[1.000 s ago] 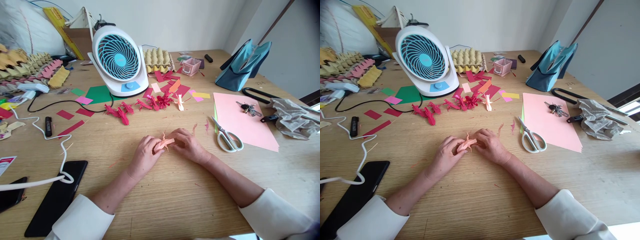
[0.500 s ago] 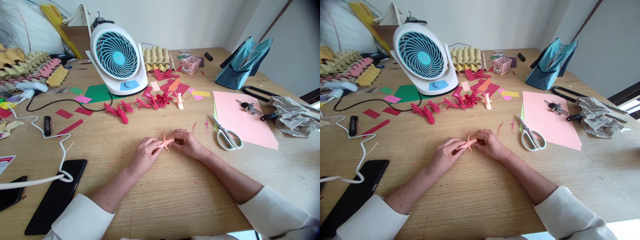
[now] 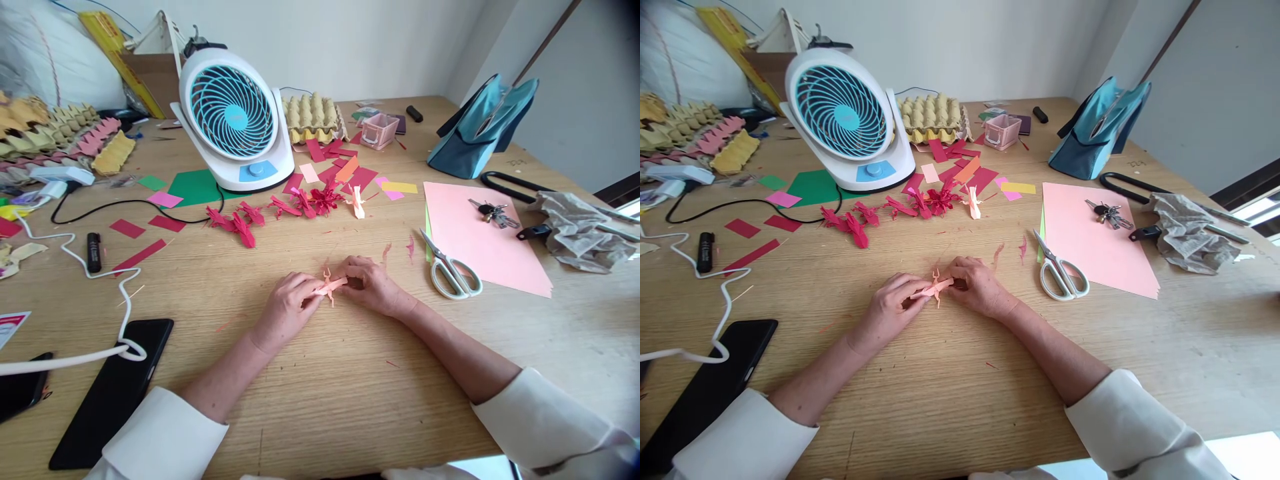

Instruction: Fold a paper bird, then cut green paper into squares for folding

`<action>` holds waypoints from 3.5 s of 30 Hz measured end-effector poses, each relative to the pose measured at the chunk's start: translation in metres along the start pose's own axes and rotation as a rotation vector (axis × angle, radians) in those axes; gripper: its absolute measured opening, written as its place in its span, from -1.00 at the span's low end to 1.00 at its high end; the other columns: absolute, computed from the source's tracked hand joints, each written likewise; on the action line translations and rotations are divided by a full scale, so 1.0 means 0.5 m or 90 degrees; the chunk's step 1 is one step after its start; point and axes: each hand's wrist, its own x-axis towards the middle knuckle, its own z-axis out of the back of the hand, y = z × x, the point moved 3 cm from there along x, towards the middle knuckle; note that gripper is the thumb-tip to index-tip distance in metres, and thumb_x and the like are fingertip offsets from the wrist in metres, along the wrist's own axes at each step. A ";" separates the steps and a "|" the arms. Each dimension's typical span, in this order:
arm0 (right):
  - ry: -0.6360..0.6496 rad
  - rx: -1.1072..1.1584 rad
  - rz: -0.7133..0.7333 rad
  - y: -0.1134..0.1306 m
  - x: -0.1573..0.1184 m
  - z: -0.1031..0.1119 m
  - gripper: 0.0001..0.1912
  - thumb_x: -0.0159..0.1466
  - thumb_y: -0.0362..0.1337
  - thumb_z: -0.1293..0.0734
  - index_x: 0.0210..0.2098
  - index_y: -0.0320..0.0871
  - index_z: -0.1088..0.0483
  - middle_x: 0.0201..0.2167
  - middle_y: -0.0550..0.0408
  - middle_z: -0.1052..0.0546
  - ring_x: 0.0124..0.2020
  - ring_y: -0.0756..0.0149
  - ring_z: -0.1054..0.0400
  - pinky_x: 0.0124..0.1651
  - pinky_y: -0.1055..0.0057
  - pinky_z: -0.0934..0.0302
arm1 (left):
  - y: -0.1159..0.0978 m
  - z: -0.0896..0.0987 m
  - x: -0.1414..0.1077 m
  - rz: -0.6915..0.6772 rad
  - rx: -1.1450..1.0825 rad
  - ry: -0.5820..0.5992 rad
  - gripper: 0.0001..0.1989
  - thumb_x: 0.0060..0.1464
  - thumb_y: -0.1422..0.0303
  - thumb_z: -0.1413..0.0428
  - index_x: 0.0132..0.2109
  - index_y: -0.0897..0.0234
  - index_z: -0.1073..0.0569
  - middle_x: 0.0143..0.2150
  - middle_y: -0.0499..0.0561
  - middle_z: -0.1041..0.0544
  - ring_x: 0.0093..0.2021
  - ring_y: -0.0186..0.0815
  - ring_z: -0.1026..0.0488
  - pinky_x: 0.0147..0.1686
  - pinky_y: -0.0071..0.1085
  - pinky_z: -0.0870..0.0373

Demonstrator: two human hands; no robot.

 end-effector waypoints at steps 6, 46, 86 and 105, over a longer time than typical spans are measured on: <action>-0.004 -0.014 -0.020 0.000 0.000 -0.005 -0.93 0.23 -0.30 -0.41 -0.29 -0.16 -0.52 -0.38 0.07 -0.48 -0.36 0.33 -0.31 -0.22 0.37 -0.13 | -0.004 0.000 0.001 0.024 0.000 0.002 -0.87 0.15 0.49 -0.14 -0.16 0.24 -0.52 -0.25 0.04 -0.55 -0.22 -0.26 -0.48 -0.22 -0.33 -0.42; -0.193 0.198 -0.152 -0.019 -0.014 0.028 -0.53 0.21 0.04 -0.40 0.02 -0.05 -0.39 0.00 -0.04 -0.44 0.06 0.12 -0.31 0.16 0.10 -0.19 | 0.020 0.010 -0.002 0.178 0.127 -0.065 -0.66 -0.02 0.40 -0.30 -0.09 0.20 -0.40 -0.18 0.02 -0.52 -0.15 -0.16 -0.43 -0.13 -0.24 -0.35; -0.154 0.233 -0.177 -0.048 -0.017 0.013 -0.63 0.23 0.03 -0.36 -0.12 -0.09 -0.44 -0.08 -0.03 -0.47 0.01 0.12 -0.37 0.14 0.09 -0.23 | 0.299 0.225 -0.070 0.550 0.406 -0.299 -0.78 0.06 0.30 -0.13 -0.18 0.25 -0.61 -0.11 0.20 -0.52 -0.11 0.01 -0.41 -0.10 -0.15 -0.35; -0.147 0.229 -0.169 -0.044 -0.019 0.012 -0.65 0.25 0.03 -0.34 -0.12 -0.07 -0.44 -0.06 -0.04 -0.47 0.06 0.09 -0.35 0.18 0.06 -0.21 | 0.311 0.229 -0.055 0.564 0.390 -0.270 -0.64 0.08 0.45 -0.07 0.03 0.19 -0.53 0.05 0.18 -0.46 0.05 0.04 -0.34 -0.02 -0.12 -0.30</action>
